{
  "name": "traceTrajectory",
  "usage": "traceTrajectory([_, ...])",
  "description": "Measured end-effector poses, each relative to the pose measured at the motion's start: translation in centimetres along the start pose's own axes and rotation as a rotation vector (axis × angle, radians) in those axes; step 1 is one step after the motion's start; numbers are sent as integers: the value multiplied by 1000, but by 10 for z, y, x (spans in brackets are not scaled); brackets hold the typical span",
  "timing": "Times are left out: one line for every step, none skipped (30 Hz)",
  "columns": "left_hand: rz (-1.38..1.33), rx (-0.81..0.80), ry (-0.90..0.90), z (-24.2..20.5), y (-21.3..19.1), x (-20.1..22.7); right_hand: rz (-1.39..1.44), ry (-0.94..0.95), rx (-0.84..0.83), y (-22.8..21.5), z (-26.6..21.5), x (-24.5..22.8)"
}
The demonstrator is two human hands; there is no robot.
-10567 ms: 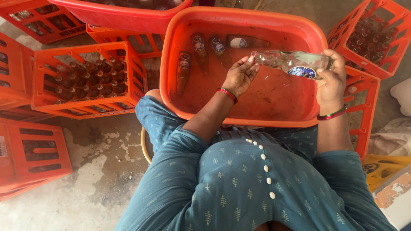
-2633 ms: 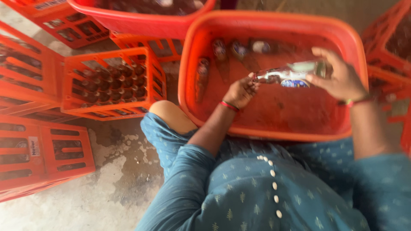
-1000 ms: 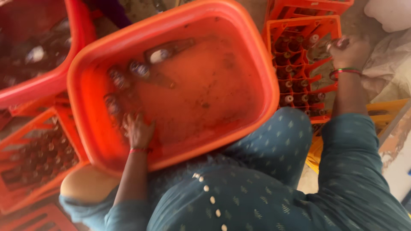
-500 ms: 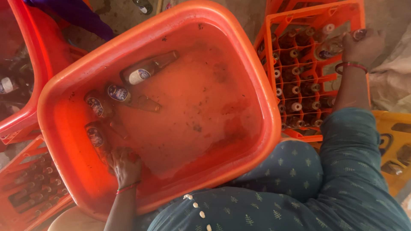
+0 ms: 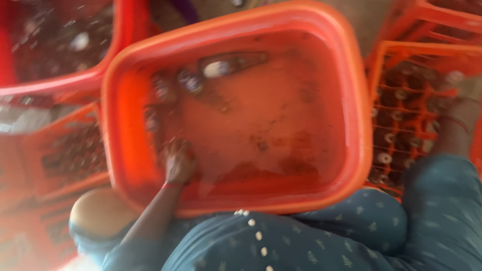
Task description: The person sits on the floor and washes glass bottles by hand in a red tub filled with water. They repeatedly rinse the bottles, shake them, and place them into orange crates.
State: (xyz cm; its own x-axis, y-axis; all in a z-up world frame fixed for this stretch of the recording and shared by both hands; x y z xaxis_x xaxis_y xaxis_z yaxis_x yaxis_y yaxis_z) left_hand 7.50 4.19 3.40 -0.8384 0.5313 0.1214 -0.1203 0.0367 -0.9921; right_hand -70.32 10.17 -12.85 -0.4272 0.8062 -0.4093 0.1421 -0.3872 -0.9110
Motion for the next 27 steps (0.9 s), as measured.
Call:
traceTrajectory([14, 19, -15, 5, -7, 9, 7, -12, -25, -5, -6, -1])
traceTrajectory([23, 36, -16, 15, -13, 17, 12, -21, -42, -14, -14, 5])
traceTrajectory([-53, 51, 1, 27, -21, 22, 30, -34, -60, -23, -20, 8])
traceTrajectory([-130, 79, 30, 48, -29, 26, 68, -48, -66, -35, -20, 10])
traceTrajectory([-159, 128, 66, 71, -35, 31, 105, -62, -70, -48, -21, 11])
traceTrajectory([-184, 182, 105, 97, -41, 34, 172, -94, -85, -53, -23, 4])
traceTrajectory([-296, 293, 213, 122, -46, 35, 248, -131, -99, -58, -24, -3])
traceTrajectory([-367, -87, -110, 147, -40, 33, 320, -164, -128, -65, -33, -1])
traceTrajectory([-123, 187, 280, 175, -36, 37, 408, -201, -160, -72, -39, 1])
traceTrajectory([-7, 20, 321, 188, -25, 36, 485, -233, -201, -82, -49, 7])
traceTrajectory([107, -149, 360, 201, -8, 35, 559, -262, -246, -93, -60, 14])
traceTrajectory([222, -304, 406, 219, 9, 38, 631, -289, -274, -108, -61, 16])
traceTrajectory([339, -460, 450, 231, 27, 42, 682, -324, -301, -123, -66, 18])
traceTrajectory([457, -616, 486, 235, 43, 44, 724, -349, -324, -136, -70, 14])
traceTrajectory([447, -537, 519, 234, 56, 48, 717, -405, -336, -150, -77, 8])
traceTrajectory([441, -461, 546, 227, 67, 47, 715, -462, -354, -163, -87, -2])
traceTrajectory([435, -383, 572, 221, 74, 47, 737, -478, -372, -175, -97, -17])
traceTrajectory([459, -352, 594, 214, 78, 46, 748, -490, -394, -186, -112, -35])
traceTrajectory([483, -320, 617, 206, 79, 45, 757, -492, -422, -200, -128, -54])
traceTrajectory([509, -284, 651, 204, 75, 46, 763, -489, -437, -215, -147, -73])
traceTrajectory([431, -123, 674, 204, 66, 47, 765, -500, -450, -230, -165, -93])
traceTrajectory([349, 36, 695, 206, 52, 46, 762, -512, -470, -243, -184, -115])
traceTrajectory([264, 193, 713, 209, 36, 46, 745, -546, -492, -253, -199, -139])
traceTrajectory([227, 13, 595, 215, 19, 43, 742, -572, -527, -259, -215, -162])
traceTrajectory([190, -165, 474, 219, 2, 41, 678, -650, -525, -261, -230, -185])
traceTrajectory([27, -105, 333, 217, -16, 40, 740, -597, -655, -258, -243, -204])
traceTrajectory([-134, -44, 191, 214, -35, 39, 800, -542, -786, -252, -257, -219])
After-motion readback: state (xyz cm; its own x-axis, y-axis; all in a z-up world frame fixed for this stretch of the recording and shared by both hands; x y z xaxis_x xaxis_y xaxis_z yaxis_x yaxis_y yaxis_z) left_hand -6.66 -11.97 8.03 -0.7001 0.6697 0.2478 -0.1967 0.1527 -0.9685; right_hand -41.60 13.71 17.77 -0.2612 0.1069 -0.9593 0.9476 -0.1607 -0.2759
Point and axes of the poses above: each hand's wrist, its own z-axis towards the middle knuckle, its own y-axis out of the palm, x = y × z, the point moved 1 cm from there along z, towards the middle knuckle, and after that the axes turned 14 degrees about y, right-handed, at the moved point
